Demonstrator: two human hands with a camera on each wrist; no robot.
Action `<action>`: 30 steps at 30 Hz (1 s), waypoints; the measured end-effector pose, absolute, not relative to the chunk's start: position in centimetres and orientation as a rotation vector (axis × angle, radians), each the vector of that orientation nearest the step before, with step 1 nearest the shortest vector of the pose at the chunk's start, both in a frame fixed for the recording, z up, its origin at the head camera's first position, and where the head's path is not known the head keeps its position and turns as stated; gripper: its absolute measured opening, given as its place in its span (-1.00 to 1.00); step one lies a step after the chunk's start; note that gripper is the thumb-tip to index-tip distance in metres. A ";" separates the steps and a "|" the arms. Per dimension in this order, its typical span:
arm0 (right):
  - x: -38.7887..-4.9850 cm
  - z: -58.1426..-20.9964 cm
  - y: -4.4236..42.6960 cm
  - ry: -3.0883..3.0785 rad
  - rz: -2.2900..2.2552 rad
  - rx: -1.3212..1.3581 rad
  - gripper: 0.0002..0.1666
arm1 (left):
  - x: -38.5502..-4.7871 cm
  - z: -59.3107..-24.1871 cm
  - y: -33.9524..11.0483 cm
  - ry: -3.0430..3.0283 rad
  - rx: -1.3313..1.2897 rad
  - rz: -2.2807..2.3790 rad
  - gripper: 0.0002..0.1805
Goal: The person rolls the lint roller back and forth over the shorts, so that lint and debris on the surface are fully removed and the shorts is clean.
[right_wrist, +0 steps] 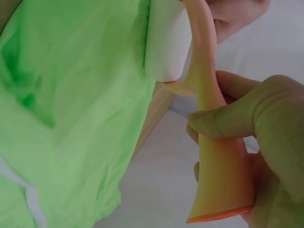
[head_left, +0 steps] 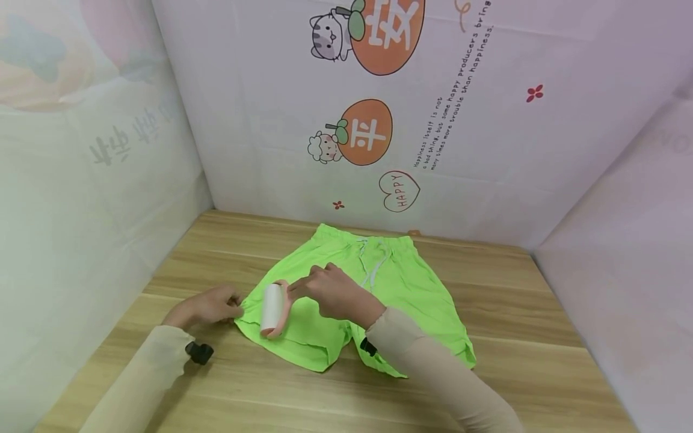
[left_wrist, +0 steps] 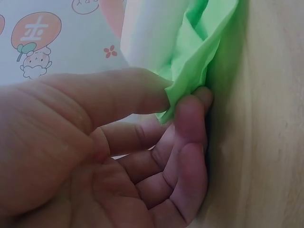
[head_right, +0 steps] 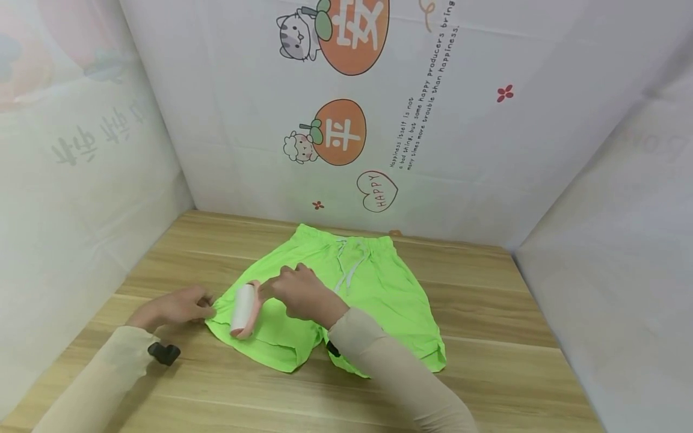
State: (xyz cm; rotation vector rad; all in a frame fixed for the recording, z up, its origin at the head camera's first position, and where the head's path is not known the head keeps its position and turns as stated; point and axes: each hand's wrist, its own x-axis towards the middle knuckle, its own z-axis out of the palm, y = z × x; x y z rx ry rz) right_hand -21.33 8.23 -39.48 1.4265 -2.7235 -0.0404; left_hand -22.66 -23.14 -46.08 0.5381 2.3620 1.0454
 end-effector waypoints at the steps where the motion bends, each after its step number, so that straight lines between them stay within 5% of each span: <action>1: -21.3 -39.6 7.9 -2.722 -0.036 1.426 -0.03 | -22.7 -46.1 -23.2 2.356 0.550 1.051 -0.75; 16: -20.0 -41.7 5.8 -2.736 -0.035 1.313 -0.07 | -22.8 -46.3 -23.6 2.270 0.582 1.109 -0.87; 30: -19.3 -41.2 13.6 -2.724 0.187 1.489 0.07 | -22.4 -45.9 -23.2 2.333 0.474 1.047 -0.74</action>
